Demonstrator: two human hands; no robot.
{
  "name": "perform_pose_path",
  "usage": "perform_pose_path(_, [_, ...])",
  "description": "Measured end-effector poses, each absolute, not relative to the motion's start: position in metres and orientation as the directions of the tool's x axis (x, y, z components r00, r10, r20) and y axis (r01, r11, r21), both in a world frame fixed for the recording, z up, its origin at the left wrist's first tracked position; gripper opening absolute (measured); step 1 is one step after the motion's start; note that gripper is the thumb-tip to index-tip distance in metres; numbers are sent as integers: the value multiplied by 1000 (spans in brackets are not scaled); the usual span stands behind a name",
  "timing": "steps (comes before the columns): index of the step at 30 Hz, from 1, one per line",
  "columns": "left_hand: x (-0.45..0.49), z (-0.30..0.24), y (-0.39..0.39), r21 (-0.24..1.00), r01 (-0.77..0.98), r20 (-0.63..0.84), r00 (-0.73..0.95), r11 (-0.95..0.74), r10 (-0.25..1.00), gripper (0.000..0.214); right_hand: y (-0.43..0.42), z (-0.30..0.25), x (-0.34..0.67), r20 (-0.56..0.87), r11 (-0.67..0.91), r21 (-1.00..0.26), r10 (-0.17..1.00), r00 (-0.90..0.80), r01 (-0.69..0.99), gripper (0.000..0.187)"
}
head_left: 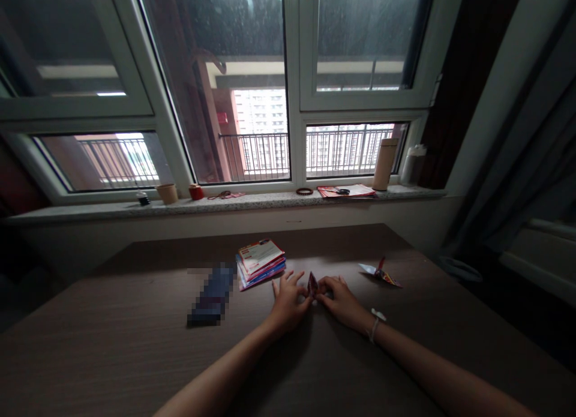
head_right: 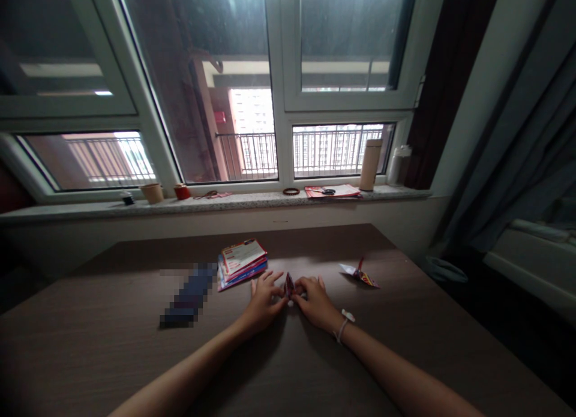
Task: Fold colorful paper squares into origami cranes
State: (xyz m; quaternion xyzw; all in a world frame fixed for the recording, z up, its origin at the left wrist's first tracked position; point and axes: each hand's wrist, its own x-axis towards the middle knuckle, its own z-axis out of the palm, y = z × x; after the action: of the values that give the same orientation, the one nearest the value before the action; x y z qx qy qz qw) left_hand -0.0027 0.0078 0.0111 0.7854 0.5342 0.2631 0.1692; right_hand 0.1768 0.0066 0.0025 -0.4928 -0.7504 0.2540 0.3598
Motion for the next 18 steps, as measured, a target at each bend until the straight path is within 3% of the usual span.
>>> perform_pose_path(5, [-4,15,10,588,744,222,229,-318,948,3,14,-4,180,343,391,-772,920,-190,501,15])
perform_pose_path(11, [-7,16,10,609,714,359,140,-345,923,8,17,-6,183,397,395,-811,913,-90,431,21])
perform_pose_path(18, [-6,21,6,618,682,354,203,-391,913,17,15,-3,183,378,384,-810,920,-106,443,22])
